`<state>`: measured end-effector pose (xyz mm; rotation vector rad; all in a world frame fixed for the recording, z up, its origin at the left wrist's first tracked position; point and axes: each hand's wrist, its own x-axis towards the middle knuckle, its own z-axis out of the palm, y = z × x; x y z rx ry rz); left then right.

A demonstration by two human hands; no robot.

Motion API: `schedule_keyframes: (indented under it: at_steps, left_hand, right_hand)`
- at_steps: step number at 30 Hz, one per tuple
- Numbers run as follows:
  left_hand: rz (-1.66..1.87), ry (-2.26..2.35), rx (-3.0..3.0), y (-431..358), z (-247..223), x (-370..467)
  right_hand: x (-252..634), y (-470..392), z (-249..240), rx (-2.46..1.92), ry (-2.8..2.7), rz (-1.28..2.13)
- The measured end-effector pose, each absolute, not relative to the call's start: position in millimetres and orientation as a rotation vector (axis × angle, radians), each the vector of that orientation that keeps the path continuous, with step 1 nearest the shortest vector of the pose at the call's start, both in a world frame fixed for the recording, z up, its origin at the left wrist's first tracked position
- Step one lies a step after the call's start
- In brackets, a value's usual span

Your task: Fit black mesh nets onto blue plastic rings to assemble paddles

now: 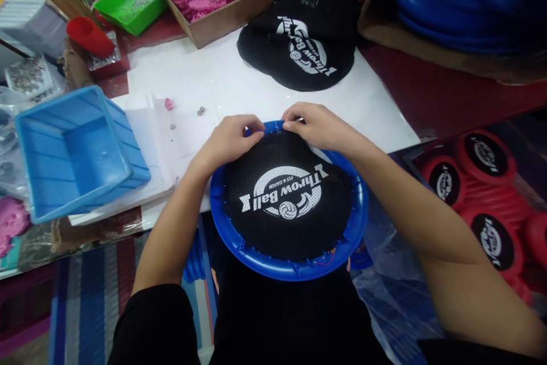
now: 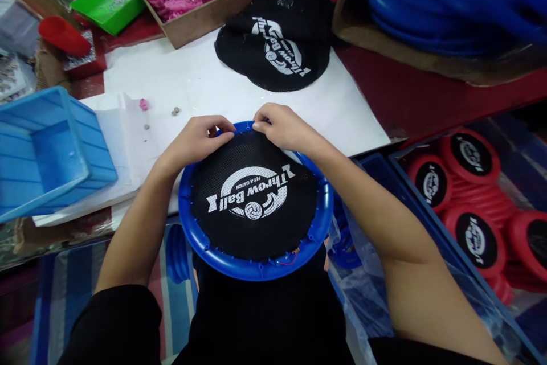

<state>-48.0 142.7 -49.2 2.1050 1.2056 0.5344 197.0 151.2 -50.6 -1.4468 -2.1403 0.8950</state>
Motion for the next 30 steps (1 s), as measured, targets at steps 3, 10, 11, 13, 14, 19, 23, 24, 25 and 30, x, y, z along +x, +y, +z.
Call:
schedule_keyframes:
  at_steps: [3, 10, 11, 13, 14, 19, 23, 24, 25, 30]
  left_hand:
    - [0.49, 1.177, 2.217, 141, -46, -49]
    - [0.506, 1.063, 2.324, 144, -47, -58]
    - [0.524, 1.048, 2.314, 145, -48, -61]
    - [0.558, 1.028, 2.283, 147, -51, -65]
    - [0.57, 1.023, 2.268, 147, -52, -66]
    - [0.526, 1.034, 2.234, 145, -49, -65]
    - [0.453, 1.054, 2.211, 146, -44, -65]
    - [0.446, 1.053, 2.197, 146, -43, -66]
    - [0.444, 1.049, 2.179, 146, -42, -68]
    - [0.468, 1.016, 2.113, 146, -43, -73]
  right_hand:
    - [195, 156, -48, -1.453, -2.26, 0.822]
    - [187, 170, -29, -1.583, -2.502, 0.833]
    - [187, 169, -28, -1.587, -2.512, 0.831]
    - [187, 162, -29, -1.594, -2.49, 0.777]
    - [187, 155, -31, -1.591, -2.468, 0.724]
    - [190, 131, -45, -1.568, -2.4, 0.449]
    - [190, 144, -50, -1.535, -2.405, 0.577]
    - [189, 149, -50, -1.53, -2.417, 0.602]
    - [187, 152, -50, -1.532, -2.433, 0.599]
    - [185, 152, -46, -1.564, -2.497, 0.436]
